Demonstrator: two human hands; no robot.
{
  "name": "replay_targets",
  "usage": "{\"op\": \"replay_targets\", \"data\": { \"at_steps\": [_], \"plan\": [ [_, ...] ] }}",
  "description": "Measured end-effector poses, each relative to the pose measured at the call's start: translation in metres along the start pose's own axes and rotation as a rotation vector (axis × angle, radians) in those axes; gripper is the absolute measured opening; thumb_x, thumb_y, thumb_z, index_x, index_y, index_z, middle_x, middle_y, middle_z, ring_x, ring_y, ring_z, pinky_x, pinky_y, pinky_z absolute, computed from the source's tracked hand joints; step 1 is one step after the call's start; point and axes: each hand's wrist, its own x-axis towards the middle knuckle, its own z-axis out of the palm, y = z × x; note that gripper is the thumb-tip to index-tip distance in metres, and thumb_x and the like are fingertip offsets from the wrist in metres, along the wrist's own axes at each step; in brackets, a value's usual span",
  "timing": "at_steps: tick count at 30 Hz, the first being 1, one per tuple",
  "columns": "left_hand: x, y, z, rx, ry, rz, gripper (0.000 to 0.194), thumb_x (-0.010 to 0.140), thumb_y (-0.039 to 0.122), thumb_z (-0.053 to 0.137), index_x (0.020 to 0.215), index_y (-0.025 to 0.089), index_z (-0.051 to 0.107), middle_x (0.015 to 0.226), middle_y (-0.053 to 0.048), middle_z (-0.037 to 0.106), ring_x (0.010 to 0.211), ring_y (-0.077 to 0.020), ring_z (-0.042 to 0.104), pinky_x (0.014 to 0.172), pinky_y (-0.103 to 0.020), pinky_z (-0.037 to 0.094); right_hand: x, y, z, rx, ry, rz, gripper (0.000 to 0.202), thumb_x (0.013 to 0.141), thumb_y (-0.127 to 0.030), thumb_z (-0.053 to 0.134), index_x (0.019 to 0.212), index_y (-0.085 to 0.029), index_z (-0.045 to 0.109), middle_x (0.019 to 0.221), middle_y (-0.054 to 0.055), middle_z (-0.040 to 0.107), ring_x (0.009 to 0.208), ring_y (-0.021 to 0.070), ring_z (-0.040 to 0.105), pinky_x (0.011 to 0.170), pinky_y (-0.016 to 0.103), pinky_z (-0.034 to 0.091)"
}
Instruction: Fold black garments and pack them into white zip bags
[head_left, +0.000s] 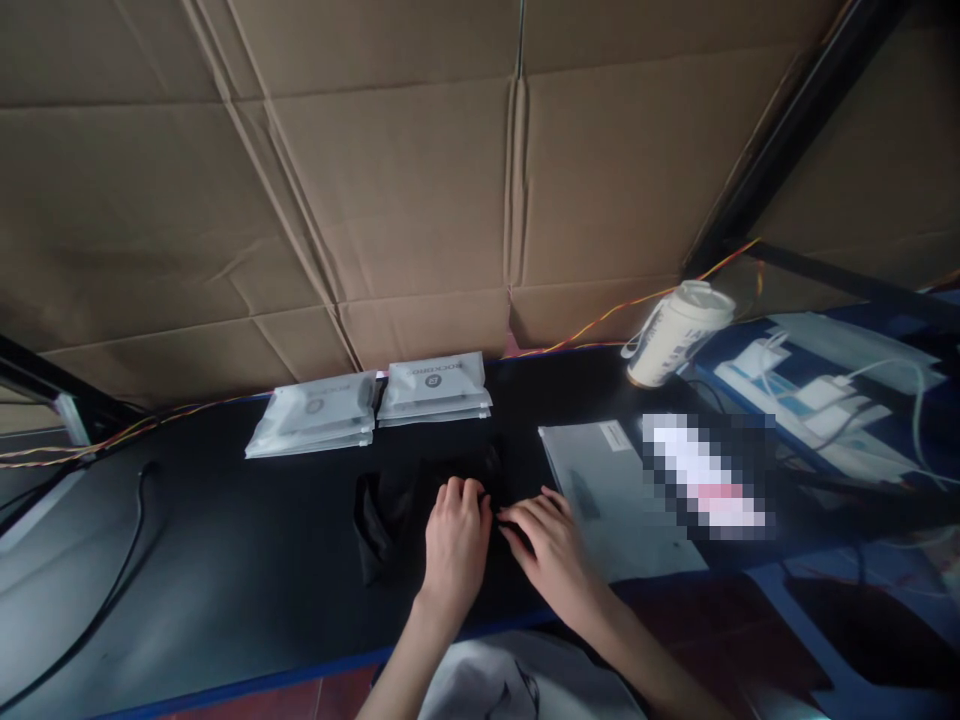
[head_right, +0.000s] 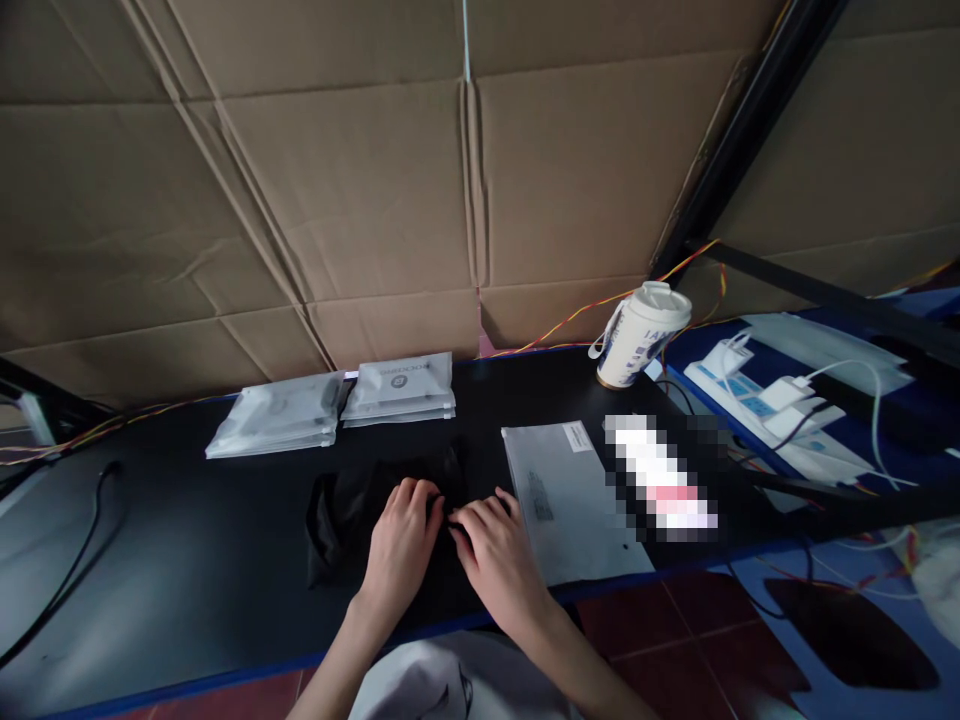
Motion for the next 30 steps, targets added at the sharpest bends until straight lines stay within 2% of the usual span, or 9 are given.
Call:
{"op": "replay_targets", "data": {
  "at_steps": [4,7,11,13,15,19,25,28,30],
  "plan": [
    [-0.001,-0.007,-0.021,-0.154,-0.01,-0.004,0.019,0.094,0.022,0.036,0.09,0.02,0.055,0.087,-0.005,0.06,0.078,-0.0183,0.061,0.07,-0.029,0.05,0.002,-0.004,-0.006,-0.032,-0.028,0.004,0.015,0.088,-0.014,0.05,0.092,-0.024,0.061,0.085,0.0,0.067,0.082,0.0187,0.063,0.097,0.046,0.037],
    [-0.011,-0.028,-0.053,-0.415,0.069,-0.189,0.022,0.092,0.038,0.042,0.095,0.022,0.055,0.086,-0.002,0.063,0.076,-0.0173,0.062,0.069,-0.027,0.049,0.003,-0.005,-0.013,-0.043,-0.044,0.006,0.013,0.09,-0.016,0.049,0.09,-0.023,0.06,0.084,0.0,0.066,0.08,0.0184,0.062,0.097,0.046,0.035],
    [-0.04,-0.086,-0.095,-0.371,0.311,-0.571,0.033,0.084,0.052,0.048,0.097,0.023,0.055,0.085,-0.001,0.063,0.075,-0.0191,0.061,0.066,-0.027,0.047,-0.002,0.004,-0.02,-0.112,-0.04,0.024,0.019,0.095,-0.024,0.044,0.083,-0.02,0.058,0.081,0.003,0.063,0.073,0.0174,0.06,0.076,0.037,0.042],
    [-0.058,-0.118,-0.106,-0.197,0.328,-0.723,0.033,0.083,0.053,0.046,0.095,0.023,0.054,0.085,-0.003,0.063,0.076,-0.0223,0.062,0.066,-0.03,0.046,-0.007,0.011,-0.023,-0.173,-0.029,0.051,0.025,0.096,-0.029,0.041,0.079,-0.02,0.057,0.079,0.004,0.062,0.067,0.0168,0.058,0.066,0.033,0.041],
    [-0.073,-0.142,-0.108,-0.046,0.271,-0.766,0.032,0.083,0.051,0.043,0.092,0.022,0.053,0.085,-0.006,0.064,0.081,-0.0263,0.063,0.067,-0.033,0.046,-0.011,0.017,-0.024,-0.198,-0.025,0.073,0.027,0.096,-0.032,0.04,0.078,-0.02,0.056,0.078,0.004,0.061,0.064,0.0163,0.058,0.064,0.032,0.042],
    [-0.088,-0.162,-0.101,0.129,0.152,-0.712,0.032,0.086,0.051,0.036,0.089,0.022,0.051,0.086,-0.008,0.065,0.081,-0.0288,0.064,0.063,-0.033,0.045,-0.015,0.022,-0.027,-0.145,-0.058,0.112,0.027,0.096,-0.037,0.04,0.083,-0.021,0.058,0.08,0.004,0.061,0.064,0.0163,0.06,0.06,0.03,0.046],
    [-0.069,-0.155,-0.1,0.247,0.158,-0.634,0.046,0.089,0.057,0.034,0.105,0.02,0.056,0.095,-0.01,0.061,0.09,-0.0297,0.062,0.073,-0.037,0.047,0.0,0.028,-0.039,-0.075,-0.14,0.152,0.026,0.095,-0.04,0.042,0.09,-0.021,0.059,0.074,0.003,0.064,0.062,0.0159,0.062,0.054,0.026,0.046],
    [-0.049,-0.152,-0.099,0.24,0.158,-0.438,0.048,0.089,0.057,0.037,0.113,0.021,0.058,0.104,-0.01,0.06,0.097,-0.0291,0.06,0.081,-0.038,0.047,0.017,0.04,-0.044,-0.122,-0.144,0.154,0.03,0.094,-0.041,0.042,0.104,-0.019,0.06,0.072,0.004,0.065,0.057,0.0163,0.061,0.052,0.026,0.045],
    [-0.035,-0.151,-0.097,0.224,0.084,-0.263,0.046,0.088,0.054,0.041,0.116,0.021,0.058,0.106,-0.009,0.062,0.1,-0.028,0.059,0.086,-0.038,0.045,0.029,0.049,-0.045,-0.168,-0.155,0.134,0.037,0.093,-0.041,0.043,0.117,-0.017,0.057,0.076,0.006,0.067,0.059,0.018,0.062,0.054,0.028,0.046]
  ]
}}
